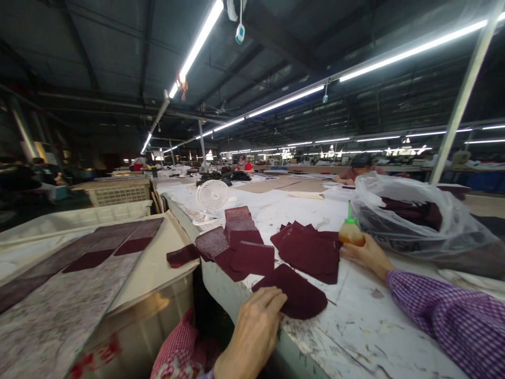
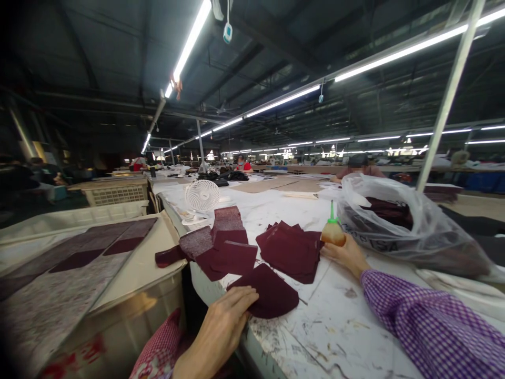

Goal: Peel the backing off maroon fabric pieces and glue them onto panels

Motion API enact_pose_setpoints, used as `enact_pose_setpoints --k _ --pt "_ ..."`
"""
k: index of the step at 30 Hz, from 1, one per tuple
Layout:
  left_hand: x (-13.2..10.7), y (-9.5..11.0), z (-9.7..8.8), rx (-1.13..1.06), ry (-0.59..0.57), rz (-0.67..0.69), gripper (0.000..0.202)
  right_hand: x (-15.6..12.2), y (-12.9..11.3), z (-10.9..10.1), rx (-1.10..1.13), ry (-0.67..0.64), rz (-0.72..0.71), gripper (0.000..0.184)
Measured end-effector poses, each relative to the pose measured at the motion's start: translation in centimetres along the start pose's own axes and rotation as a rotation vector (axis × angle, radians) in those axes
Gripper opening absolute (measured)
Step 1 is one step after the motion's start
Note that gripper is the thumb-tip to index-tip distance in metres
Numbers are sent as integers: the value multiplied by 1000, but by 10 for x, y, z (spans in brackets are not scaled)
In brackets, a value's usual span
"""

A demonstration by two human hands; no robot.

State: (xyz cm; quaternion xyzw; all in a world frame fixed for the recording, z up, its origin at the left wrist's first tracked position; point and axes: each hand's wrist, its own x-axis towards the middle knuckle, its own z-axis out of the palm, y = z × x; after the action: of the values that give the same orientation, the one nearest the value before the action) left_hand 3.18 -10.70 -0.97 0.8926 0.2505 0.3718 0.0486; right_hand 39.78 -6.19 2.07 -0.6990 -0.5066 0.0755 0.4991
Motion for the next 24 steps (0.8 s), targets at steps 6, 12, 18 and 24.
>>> enact_pose_setpoints --k 6,12,18,24 --pt "-1 -3 6 24 79 24 33 3 -24 -21 67 -9 -79 71" --pt "-2 13 15 60 192 13 35 -25 -76 -14 489 -451 -39 52" --pt "-9 30 21 72 142 -56 33 -52 -111 2 746 -628 136 42" --pt "-12 32 21 79 32 -111 38 -66 -125 8 618 -617 111 43"
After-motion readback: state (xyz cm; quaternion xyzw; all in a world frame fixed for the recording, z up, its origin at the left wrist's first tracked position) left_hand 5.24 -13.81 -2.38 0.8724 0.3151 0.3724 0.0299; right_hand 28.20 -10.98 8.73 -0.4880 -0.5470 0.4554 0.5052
